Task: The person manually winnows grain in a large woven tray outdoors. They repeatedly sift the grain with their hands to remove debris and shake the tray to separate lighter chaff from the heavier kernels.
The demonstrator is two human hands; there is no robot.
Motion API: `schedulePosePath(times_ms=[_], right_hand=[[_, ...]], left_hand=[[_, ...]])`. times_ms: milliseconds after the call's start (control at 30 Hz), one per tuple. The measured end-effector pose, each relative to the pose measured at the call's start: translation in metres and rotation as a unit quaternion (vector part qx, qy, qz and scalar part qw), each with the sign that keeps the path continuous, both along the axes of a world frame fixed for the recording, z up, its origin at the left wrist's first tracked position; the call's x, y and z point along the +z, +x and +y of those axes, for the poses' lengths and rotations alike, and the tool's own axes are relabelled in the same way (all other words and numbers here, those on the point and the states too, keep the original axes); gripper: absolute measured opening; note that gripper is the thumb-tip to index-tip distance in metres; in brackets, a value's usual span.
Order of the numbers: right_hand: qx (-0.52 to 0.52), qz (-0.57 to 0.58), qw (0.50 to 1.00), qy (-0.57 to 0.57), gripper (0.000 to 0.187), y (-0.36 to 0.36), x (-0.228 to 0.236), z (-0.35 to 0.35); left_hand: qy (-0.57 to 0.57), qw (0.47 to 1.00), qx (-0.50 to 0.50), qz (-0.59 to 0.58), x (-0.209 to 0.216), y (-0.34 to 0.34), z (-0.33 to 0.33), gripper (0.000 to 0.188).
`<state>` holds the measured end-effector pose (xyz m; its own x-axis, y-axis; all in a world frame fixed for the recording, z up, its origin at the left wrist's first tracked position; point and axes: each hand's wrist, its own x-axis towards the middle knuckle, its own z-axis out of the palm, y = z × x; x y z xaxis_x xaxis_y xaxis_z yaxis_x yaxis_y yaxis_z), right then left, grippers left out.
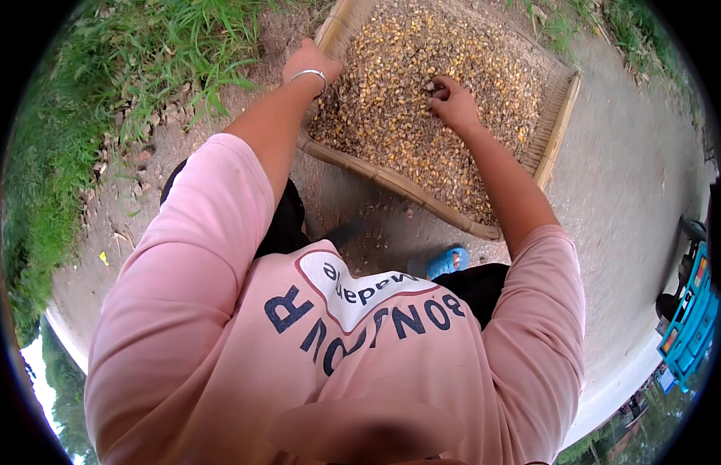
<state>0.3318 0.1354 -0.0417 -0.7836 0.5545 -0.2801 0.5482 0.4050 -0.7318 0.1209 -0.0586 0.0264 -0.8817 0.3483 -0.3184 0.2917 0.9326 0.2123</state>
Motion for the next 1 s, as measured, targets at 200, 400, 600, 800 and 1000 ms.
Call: schedulePosePath(times_ms=[200,400,600,800,1000], right_hand=[[0.114,-0.094,0.98,0.134,0.027,-0.009,0.02,-0.011],[0.158,-0.148,0.976,-0.005,0.024,-0.036,0.059,0.014],[-0.173,0.21,0.928,-0.253,0.036,-0.019,0.08,0.093],[-0.04,-0.015,0.997,0.064,0.032,0.013,0.01,0.062],[-0.034,-0.03,0.983,0.178,0.025,0.011,0.01,0.05]], left_hand=[[-0.009,1.0,0.002,-0.026,0.005,-0.001,0.0,0.069],[-0.018,0.999,0.014,-0.046,-0.002,-0.007,-0.001,0.071],[-0.003,0.999,0.01,-0.033,-0.003,-0.005,-0.002,0.07],[-0.015,1.0,0.007,-0.02,0.004,-0.001,0.0,0.066],[-0.009,0.999,0.013,-0.031,0.003,-0.003,0.0,0.068]])
